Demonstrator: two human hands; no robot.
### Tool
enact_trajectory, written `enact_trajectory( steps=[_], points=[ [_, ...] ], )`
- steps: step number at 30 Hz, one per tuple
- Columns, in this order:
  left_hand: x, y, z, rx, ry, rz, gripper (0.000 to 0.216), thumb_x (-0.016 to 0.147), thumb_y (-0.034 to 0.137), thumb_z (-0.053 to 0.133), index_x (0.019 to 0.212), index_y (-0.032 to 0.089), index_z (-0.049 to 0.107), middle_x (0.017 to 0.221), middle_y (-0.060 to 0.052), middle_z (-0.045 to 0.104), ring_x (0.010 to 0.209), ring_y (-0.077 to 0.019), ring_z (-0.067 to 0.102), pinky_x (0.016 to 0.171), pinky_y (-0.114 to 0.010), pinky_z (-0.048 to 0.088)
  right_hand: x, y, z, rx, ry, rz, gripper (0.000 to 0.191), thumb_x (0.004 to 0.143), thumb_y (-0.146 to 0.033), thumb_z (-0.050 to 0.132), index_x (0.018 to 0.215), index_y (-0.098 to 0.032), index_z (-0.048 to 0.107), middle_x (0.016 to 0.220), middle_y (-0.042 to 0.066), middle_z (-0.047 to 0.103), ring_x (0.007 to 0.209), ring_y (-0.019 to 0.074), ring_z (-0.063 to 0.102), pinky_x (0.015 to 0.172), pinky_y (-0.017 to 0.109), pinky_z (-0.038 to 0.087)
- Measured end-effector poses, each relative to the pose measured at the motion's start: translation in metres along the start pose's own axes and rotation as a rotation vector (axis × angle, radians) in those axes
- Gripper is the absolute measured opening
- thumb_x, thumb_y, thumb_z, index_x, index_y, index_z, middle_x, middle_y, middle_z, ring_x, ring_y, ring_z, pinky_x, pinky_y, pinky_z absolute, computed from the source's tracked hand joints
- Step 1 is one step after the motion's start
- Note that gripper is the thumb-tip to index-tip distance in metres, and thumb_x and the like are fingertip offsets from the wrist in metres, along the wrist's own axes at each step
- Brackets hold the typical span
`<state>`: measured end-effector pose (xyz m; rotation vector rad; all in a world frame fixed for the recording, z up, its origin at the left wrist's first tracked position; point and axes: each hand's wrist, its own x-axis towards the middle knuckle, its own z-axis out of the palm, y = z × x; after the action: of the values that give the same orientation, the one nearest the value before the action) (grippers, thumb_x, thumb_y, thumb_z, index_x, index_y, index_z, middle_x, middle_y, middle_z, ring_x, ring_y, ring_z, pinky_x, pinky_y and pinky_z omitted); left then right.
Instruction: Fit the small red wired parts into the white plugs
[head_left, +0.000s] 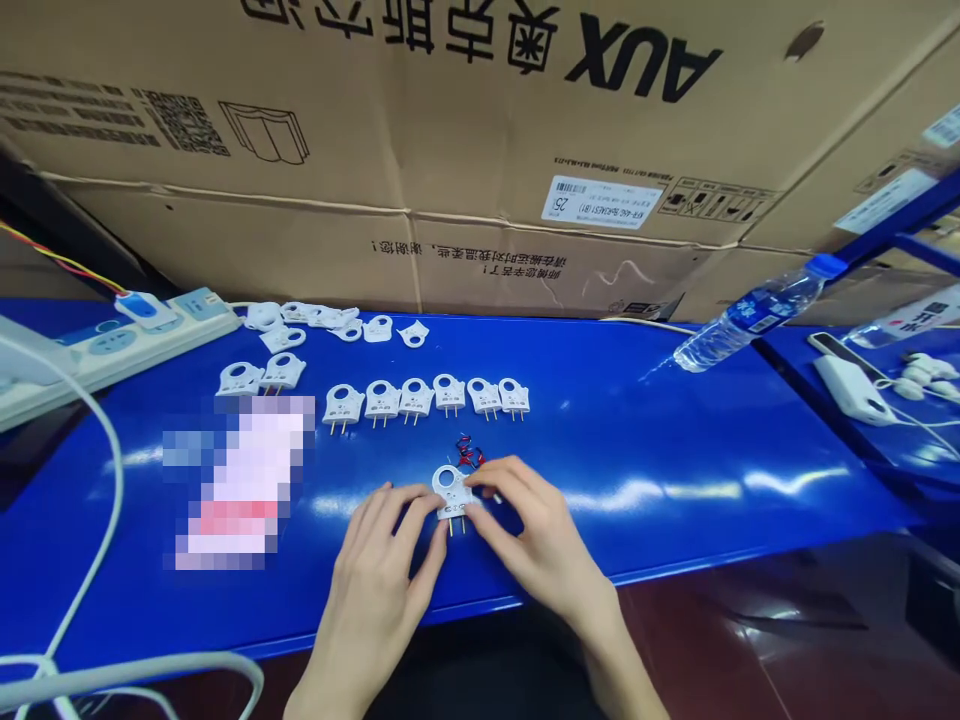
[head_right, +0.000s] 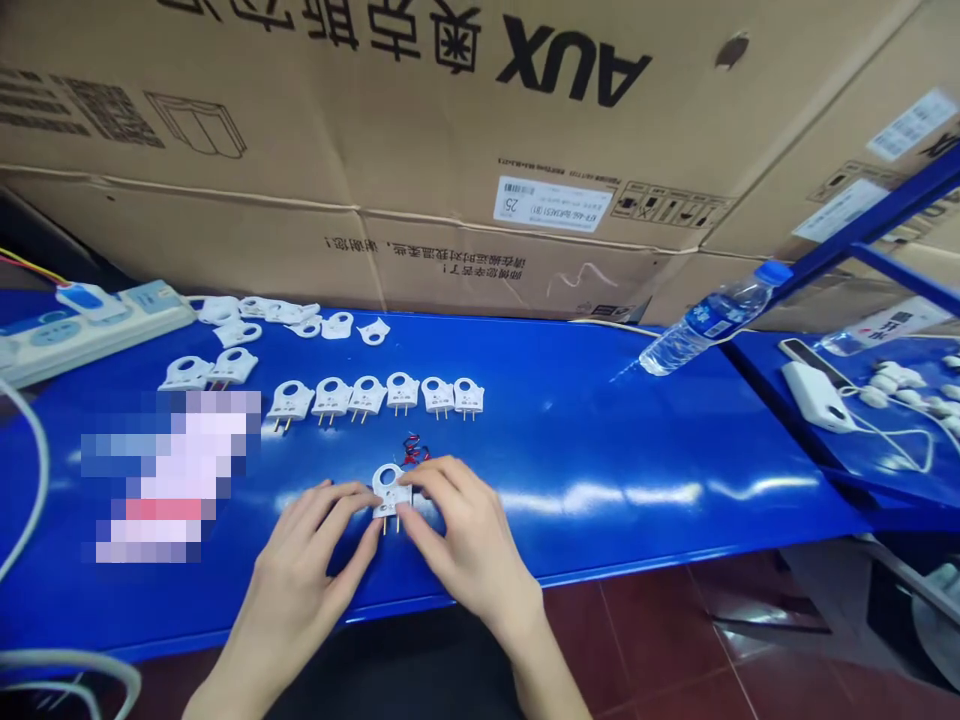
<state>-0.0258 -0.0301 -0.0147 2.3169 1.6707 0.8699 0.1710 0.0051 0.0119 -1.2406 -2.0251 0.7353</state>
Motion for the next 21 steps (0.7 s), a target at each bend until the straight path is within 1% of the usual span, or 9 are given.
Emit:
enact_trajectory(
  steps=[2,4,7,9,13,15,17,18,21],
  points=[
    [0.000,-0.001,0.001,0.006,-0.005,-0.010,0.015,0.104,0.028,0.053,0.117,0.026,0.059,0.115,-0.006,0.069,0.110,-0.0241,0.065,0.111,-0.046,0.045,0.002,0.006,-0.005,-0.077,0.034,0.026,0.020,0.105,-0.025,0.054,0.120,-0.026,0.067,0.118,0.005,0.071,0.110,0.0209,0.068,0.097,0.036,0.058],
    [0.000,-0.004,0.002,0.011,-0.003,0.003,0.014,0.103,0.029,0.053,0.114,0.025,0.060,0.112,-0.005,0.069,0.107,-0.0241,0.066,0.107,-0.045,0.047,0.003,0.011,-0.007,-0.181,0.029,0.054,0.024,0.106,-0.022,0.051,0.123,-0.026,0.068,0.119,0.007,0.070,0.112,0.0228,0.066,0.098,0.039,0.057],
    [0.000,-0.009,0.003,-0.011,-0.009,0.001,0.015,0.102,0.032,0.054,0.113,0.026,0.062,0.111,-0.006,0.068,0.104,-0.0239,0.067,0.097,-0.041,0.053,0.003,0.017,-0.005,-0.259,0.026,0.083,0.024,0.105,-0.021,0.052,0.122,-0.025,0.069,0.117,0.008,0.068,0.110,0.0240,0.065,0.093,0.039,0.057],
    [0.000,-0.010,0.002,-0.043,-0.005,-0.051,0.018,0.102,0.034,0.053,0.115,0.026,0.062,0.118,-0.008,0.066,0.107,-0.0241,0.067,0.090,-0.039,0.056,0.003,0.018,-0.002,-0.260,0.038,0.095,0.021,0.105,-0.021,0.054,0.117,-0.024,0.070,0.114,0.008,0.067,0.106,0.0234,0.065,0.089,0.038,0.057],
    [0.003,-0.006,-0.003,-0.179,0.030,-0.170,0.022,0.103,0.040,0.051,0.117,0.028,0.064,0.136,-0.010,0.062,0.125,-0.0272,0.064,0.090,-0.038,0.059,0.002,0.016,0.002,-0.242,0.044,0.102,0.018,0.102,-0.027,0.063,0.119,-0.025,0.070,0.111,0.007,0.067,0.102,0.0238,0.064,0.087,0.039,0.055],
    [0.006,-0.001,-0.006,-0.257,0.025,-0.300,0.025,0.103,0.044,0.051,0.119,0.029,0.064,0.137,-0.009,0.065,0.126,-0.0277,0.065,0.078,-0.033,0.061,0.003,0.015,0.004,-0.246,0.045,0.089,0.021,0.101,-0.029,0.066,0.121,-0.026,0.069,0.111,0.007,0.068,0.103,0.0247,0.063,0.087,0.040,0.054],
    [0.010,0.004,-0.007,-0.304,0.033,-0.471,0.029,0.102,0.050,0.052,0.120,0.029,0.063,0.126,-0.007,0.071,0.116,-0.0267,0.070,0.057,-0.025,0.056,0.004,0.014,0.006,-0.251,0.054,0.079,0.017,0.101,-0.027,0.065,0.118,-0.025,0.070,0.109,0.007,0.068,0.101,0.0245,0.063,0.085,0.039,0.053],
    [0.013,0.006,-0.007,-0.325,0.043,-0.517,0.031,0.100,0.052,0.053,0.118,0.029,0.064,0.119,-0.007,0.074,0.110,-0.0262,0.072,0.053,-0.024,0.053,0.005,0.013,0.008,-0.252,0.062,0.079,0.014,0.101,-0.027,0.065,0.114,-0.025,0.071,0.108,0.006,0.068,0.099,0.0240,0.063,0.084,0.039,0.053],
    [0.018,0.011,-0.004,-0.374,0.081,-0.557,0.037,0.096,0.058,0.057,0.113,0.026,0.065,0.103,-0.006,0.076,0.086,-0.0222,0.073,0.045,-0.022,0.048,0.007,0.012,0.011,-0.243,0.081,0.094,0.006,0.101,-0.025,0.065,0.103,-0.025,0.071,0.101,0.004,0.068,0.092,0.0217,0.063,0.078,0.036,0.050]
  ],
)
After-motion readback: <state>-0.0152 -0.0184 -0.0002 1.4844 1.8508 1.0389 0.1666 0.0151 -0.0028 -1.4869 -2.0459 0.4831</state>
